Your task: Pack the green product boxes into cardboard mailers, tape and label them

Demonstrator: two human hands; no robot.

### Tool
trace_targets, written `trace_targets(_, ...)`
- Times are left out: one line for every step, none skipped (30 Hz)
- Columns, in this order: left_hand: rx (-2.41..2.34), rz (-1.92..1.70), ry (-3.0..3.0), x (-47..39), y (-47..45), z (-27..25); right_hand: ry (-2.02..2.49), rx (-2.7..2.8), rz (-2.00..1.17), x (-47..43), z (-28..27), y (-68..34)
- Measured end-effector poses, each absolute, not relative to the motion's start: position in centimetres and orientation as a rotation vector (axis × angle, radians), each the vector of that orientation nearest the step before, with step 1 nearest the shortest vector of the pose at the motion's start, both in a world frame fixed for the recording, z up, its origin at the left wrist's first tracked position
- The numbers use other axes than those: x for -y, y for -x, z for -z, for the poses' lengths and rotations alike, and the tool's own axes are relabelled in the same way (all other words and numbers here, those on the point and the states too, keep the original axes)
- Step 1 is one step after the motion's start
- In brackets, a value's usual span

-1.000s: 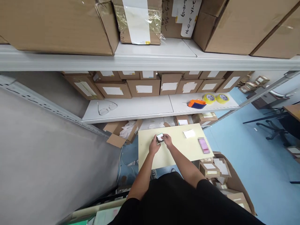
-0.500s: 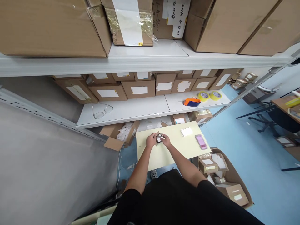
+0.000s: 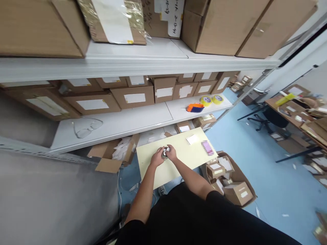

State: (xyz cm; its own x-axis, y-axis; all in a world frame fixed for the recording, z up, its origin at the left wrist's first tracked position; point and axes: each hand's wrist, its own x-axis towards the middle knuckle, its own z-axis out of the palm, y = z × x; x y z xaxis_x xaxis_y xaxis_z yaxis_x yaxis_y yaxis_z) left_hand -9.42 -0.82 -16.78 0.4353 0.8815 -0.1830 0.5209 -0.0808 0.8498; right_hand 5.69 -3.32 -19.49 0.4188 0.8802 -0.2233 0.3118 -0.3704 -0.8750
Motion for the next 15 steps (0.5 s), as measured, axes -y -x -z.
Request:
trace_targets(-1.211,-0.470,-1.757,0.9,9.4,17.0,1.882,1.022,-0.894,3.3,19.5,-5.7)
trace_targets(-1.219,-0.463,-1.775,0.9,9.4,17.3,1.871,1.043,-0.877,3.4,19.5,-5.7)
trace_targets(-1.233,-0.453,-1.797,1.0,9.4,17.5,1.860,1.084,-0.865,3.5,19.5,-5.7)
trace_targets(-1.245,-0.447,-1.816,1.0,9.4,17.8,1.852,1.144,-0.853,3.7,19.5,-5.7)
trace_targets(-1.256,-0.444,-1.826,1.1,9.4,17.9,1.853,1.212,-0.840,3.8,19.4,-5.6)
trace_targets(-1.266,-0.444,-1.829,1.1,9.4,18.1,1.864,1.281,-0.824,3.9,19.3,-5.6)
trace_targets(-1.276,-0.448,-1.824,1.0,9.5,18.2,1.881,1.340,-0.803,4.0,19.1,-5.6)
trace_targets(-1.287,-0.453,-1.813,1.0,9.6,18.3,1.906,1.382,-0.775,4.1,18.9,-5.6)
trace_targets(-1.300,-0.460,-1.796,0.9,9.7,18.3,1.936,1.406,-0.746,4.1,18.7,-5.8)
trace_targets(-1.312,-0.470,-1.776,0.8,9.9,18.4,1.968,1.414,-0.721,4.0,18.4,-5.9)
trace_targets(-1.320,-0.481,-1.754,0.8,10.1,18.4,1.996,1.415,-0.702,4.0,18.2,-6.1)
trace_targets(-1.324,-0.492,-1.731,0.8,10.2,18.4,2.018,1.415,-0.690,4.0,18.0,-6.3)
trace_targets(-1.325,-0.501,-1.707,0.8,10.3,18.4,2.030,1.415,-0.686,4.1,17.9,-6.5)
trace_targets(-1.330,-0.512,-1.676,0.9,10.3,18.4,2.028,1.420,-0.687,4.1,17.8,-6.7)
trace_targets(-1.339,-0.523,-1.647,1.1,10.3,18.3,2.006,1.436,-0.691,4.2,17.7,-6.8)
